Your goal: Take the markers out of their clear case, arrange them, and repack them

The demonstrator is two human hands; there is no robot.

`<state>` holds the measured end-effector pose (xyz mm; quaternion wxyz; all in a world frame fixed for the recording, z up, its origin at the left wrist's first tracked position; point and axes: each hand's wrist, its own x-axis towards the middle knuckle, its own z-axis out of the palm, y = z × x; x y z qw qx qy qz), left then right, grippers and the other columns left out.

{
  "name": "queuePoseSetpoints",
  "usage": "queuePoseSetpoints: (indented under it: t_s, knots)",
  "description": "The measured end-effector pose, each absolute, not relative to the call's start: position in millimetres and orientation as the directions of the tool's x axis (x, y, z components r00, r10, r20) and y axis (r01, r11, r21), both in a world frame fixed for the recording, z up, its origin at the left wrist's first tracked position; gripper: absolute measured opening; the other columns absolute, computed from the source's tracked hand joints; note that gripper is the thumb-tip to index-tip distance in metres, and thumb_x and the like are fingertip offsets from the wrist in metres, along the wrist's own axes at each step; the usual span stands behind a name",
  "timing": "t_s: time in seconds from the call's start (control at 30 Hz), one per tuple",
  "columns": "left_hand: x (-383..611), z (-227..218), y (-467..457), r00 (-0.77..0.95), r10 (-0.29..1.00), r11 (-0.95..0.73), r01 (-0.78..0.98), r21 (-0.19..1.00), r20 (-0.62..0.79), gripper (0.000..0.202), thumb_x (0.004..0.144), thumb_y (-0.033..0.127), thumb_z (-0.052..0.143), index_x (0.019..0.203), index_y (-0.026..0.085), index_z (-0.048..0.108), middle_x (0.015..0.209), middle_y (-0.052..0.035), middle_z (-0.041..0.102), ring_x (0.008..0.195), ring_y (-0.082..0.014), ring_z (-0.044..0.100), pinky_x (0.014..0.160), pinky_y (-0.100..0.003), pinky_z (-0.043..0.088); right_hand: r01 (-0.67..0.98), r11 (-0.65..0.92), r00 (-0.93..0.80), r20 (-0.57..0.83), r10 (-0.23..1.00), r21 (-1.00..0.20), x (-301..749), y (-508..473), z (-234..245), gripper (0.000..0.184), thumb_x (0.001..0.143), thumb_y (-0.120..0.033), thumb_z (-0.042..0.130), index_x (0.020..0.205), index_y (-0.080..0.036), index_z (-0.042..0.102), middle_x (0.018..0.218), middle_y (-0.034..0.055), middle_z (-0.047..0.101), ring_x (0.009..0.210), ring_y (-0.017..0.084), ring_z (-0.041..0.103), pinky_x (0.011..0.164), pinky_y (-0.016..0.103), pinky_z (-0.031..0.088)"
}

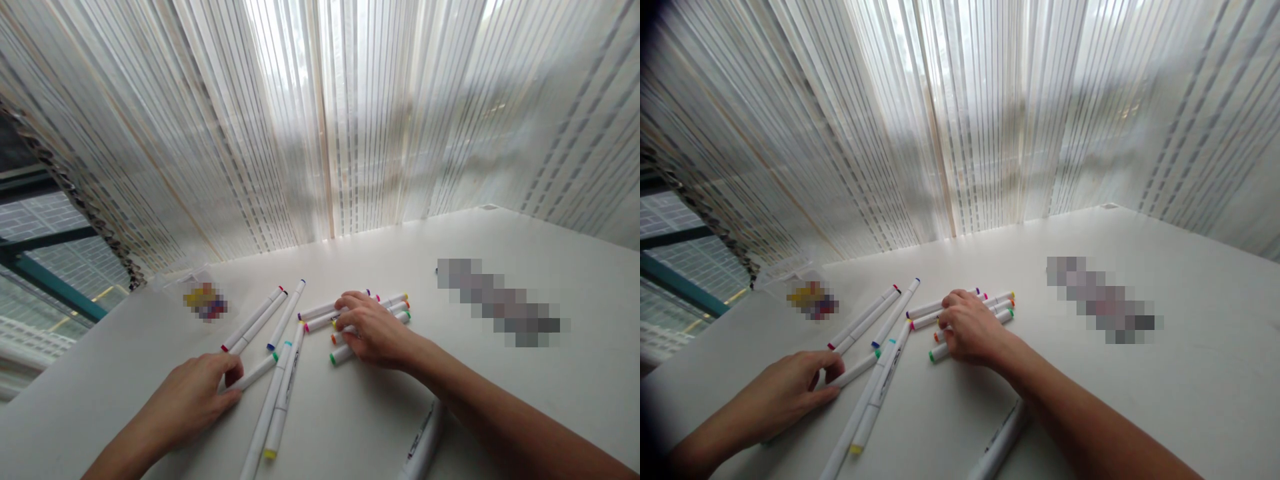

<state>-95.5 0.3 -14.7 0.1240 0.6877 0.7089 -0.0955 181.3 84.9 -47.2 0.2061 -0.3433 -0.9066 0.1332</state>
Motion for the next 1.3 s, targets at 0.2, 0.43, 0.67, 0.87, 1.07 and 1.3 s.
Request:
queuePoseSetpoints:
  t_s: [0.2, 0.43, 0.67, 0.87, 1.07, 1.3]
  knots:
    - [-56.8, 0.1, 9.6, 0.136, 0.984, -0.112, 0.975, 0.191, -0.118, 0.03, 0.082, 0.042, 0.046, 0.099, 0.024, 0.064, 0.09, -0.0031, 0.066, 0.079, -0.0201, 0.059, 0.072, -0.03, 0.042, 0.54, 0.752, -0.683, 0.326, 0.654, -0.378, 180.2, 83.0, -44.7, 0.011, 0.074, -0.005, 0.059, 0.074, -0.013, 0.067, 0.101, 0.0113, 0.059, 0.101, 0.024, 0.049, 0.092, 0.036, 0.039]
    - [9.2, -21.3, 21.8, 0.472, 0.877, -0.475, 0.822, 0.314, 0.092, 0.031, 0.082, 0.036, 0.054, 0.111, 0.025, 0.057, 0.112, -0.0051, 0.06, 0.103, -0.0236, 0.054, 0.091, -0.039, 0.041, 0.595, 0.697, -0.593, 0.367, 0.717, -0.401, 185.4, 84.6, -43.4, 0.022, 0.07, 0.003, 0.052, 0.079, -0.012, 0.067, 0.096, 0.0098, 0.06, 0.097, 0.023, 0.05, 0.086, 0.033, 0.043]
    - [15.4, -45.4, 19.1, 0.521, 0.841, -0.54, 0.794, 0.281, 0.145, 0.01, 0.08, 0.027, 0.058, 0.087, 0.023, 0.063, 0.121, -0.005, 0.052, 0.11, -0.0251, 0.048, 0.097, -0.047, 0.034, 0.612, 0.687, -0.588, 0.354, 0.727, -0.393, 183.1, 83.8, -41.8, 0.022, 0.07, 0.002, 0.052, 0.079, -0.011, 0.066, 0.096, 0.0104, 0.06, 0.096, 0.023, 0.05, 0.084, 0.032, 0.043]
    - [7.4, -26.6, 13.2, 0.54, 0.842, -0.522, 0.813, 0.257, 0.002, 0.013, 0.078, 0.029, 0.058, 0.071, 0.019, 0.063, 0.094, -0.0047, 0.059, 0.092, -0.0223, 0.053, 0.087, -0.043, 0.037, 0.62, 0.681, -0.577, 0.363, 0.732, -0.39, 185.3, 83.0, -36.6, 0.021, 0.072, 0.002, 0.05, 0.078, -0.011, 0.066, 0.094, 0.0099, 0.06, 0.095, 0.021, 0.049, 0.085, 0.03, 0.042]
    - [4.3, -16.7, 8.2, 0.596, 0.783, -0.55, 0.796, 0.251, -0.175, 0.029, 0.081, 0.029, 0.056, 0.055, 0.017, 0.057, 0.071, -0.002, 0.061, 0.072, -0.0154, 0.053, 0.079, -0.035, 0.038, 0.641, 0.677, -0.563, 0.378, 0.735, -0.361, 186.1, 84.7, -36.1, 0.02, 0.073, 0.001, 0.051, 0.078, -0.012, 0.065, 0.092, 0.0078, 0.061, 0.093, 0.02, 0.05, 0.084, 0.028, 0.04]
    - [12.0, -23.0, 5.9, 0.545, 0.831, -0.506, 0.824, 0.254, -0.112, 0.013, 0.08, 0.029, 0.053, 0.071, 0.02, 0.053, 0.072, -0.0019, 0.061, 0.068, -0.0169, 0.053, 0.061, -0.028, 0.034, 0.784, 0.559, -0.528, 0.183, 0.829, -0.27, 197.0, 83.3, -18.9, 0.013, 0.076, -0.009, 0.055, 0.078, -0.016, 0.065, 0.082, 0.0045, 0.061, 0.078, 0.019, 0.055, 0.071, 0.028, 0.04]
